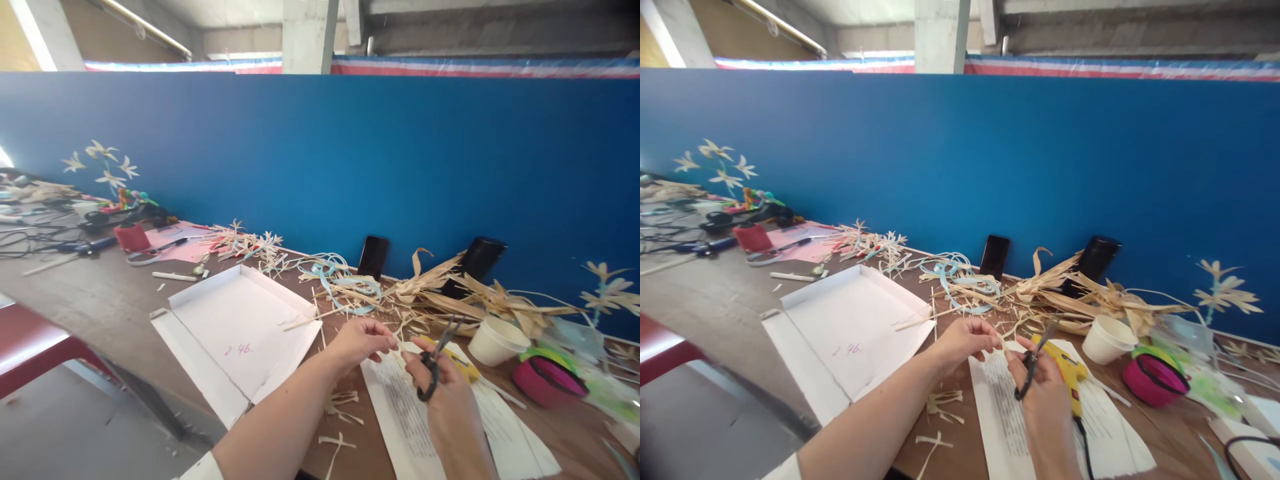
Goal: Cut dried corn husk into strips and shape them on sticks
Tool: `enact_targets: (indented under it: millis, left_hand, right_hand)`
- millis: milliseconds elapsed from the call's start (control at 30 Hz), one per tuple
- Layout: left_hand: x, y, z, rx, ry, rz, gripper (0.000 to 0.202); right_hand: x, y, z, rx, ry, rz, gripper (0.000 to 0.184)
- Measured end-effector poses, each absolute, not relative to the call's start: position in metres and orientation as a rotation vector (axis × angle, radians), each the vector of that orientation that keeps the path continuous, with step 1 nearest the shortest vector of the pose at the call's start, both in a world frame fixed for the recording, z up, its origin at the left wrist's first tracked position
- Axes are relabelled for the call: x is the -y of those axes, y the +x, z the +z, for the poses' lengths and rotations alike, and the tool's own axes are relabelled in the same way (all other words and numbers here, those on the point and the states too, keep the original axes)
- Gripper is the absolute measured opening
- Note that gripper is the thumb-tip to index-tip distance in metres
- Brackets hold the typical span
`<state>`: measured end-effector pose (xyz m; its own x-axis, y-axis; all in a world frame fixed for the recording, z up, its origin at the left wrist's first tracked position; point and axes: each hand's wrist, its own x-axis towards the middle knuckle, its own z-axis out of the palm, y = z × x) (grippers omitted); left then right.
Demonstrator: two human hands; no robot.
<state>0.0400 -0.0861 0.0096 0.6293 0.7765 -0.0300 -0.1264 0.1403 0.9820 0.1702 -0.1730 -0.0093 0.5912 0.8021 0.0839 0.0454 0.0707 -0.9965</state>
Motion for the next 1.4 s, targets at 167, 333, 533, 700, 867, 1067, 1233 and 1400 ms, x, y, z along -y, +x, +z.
enact_targets:
  millis: [167, 333, 533, 700, 867, 1067, 1233, 1400]
  left_hand:
    - [0.087, 0.042, 0.009, -0.634, 1.219, 0.731, 0.031]
    - [0.088, 0.044, 0.007, -0.617, 1.227, 0.719, 0.034]
    - [0.083, 0.044, 0.006, -0.6, 1.202, 0.773, 0.036]
    - [0.079, 0.04, 0.009, -0.623, 1.215, 0.794, 0.036]
    - [0.078, 0.037, 0.011, -0.627, 1.223, 0.8, 0.036]
    - [0.078, 0.036, 0.01, -0.613, 1.22, 0.773, 0.038]
    - [0.078, 0.037, 0.008, -0.597, 1.199, 0.77, 0.038]
    - [0.079, 0.037, 0.008, -0.597, 1.173, 0.77, 0.037]
  right_hand:
    - [0.174, 0.164, -0.007, 0.828, -1.446, 0.651, 0.047]
    - [0.175, 0.162, -0.005, 0.838, -1.471, 0.664, 0.046]
    - [0.182, 0.16, -0.009, 0.958, -1.57, 0.861, 0.047]
    - [0.189, 0.157, -0.004, 1.097, -1.593, 1.029, 0.051]
    - [0.191, 0.161, -0.004, 1.122, -1.579, 1.078, 0.055]
    - [0.191, 0.163, -0.009, 1.11, -1.603, 1.074, 0.059]
    - [0.189, 0.16, -0.006, 1.145, -1.633, 1.032, 0.057]
    - [0.188, 0.157, -0.002, 1.16, -1.64, 1.01, 0.056]
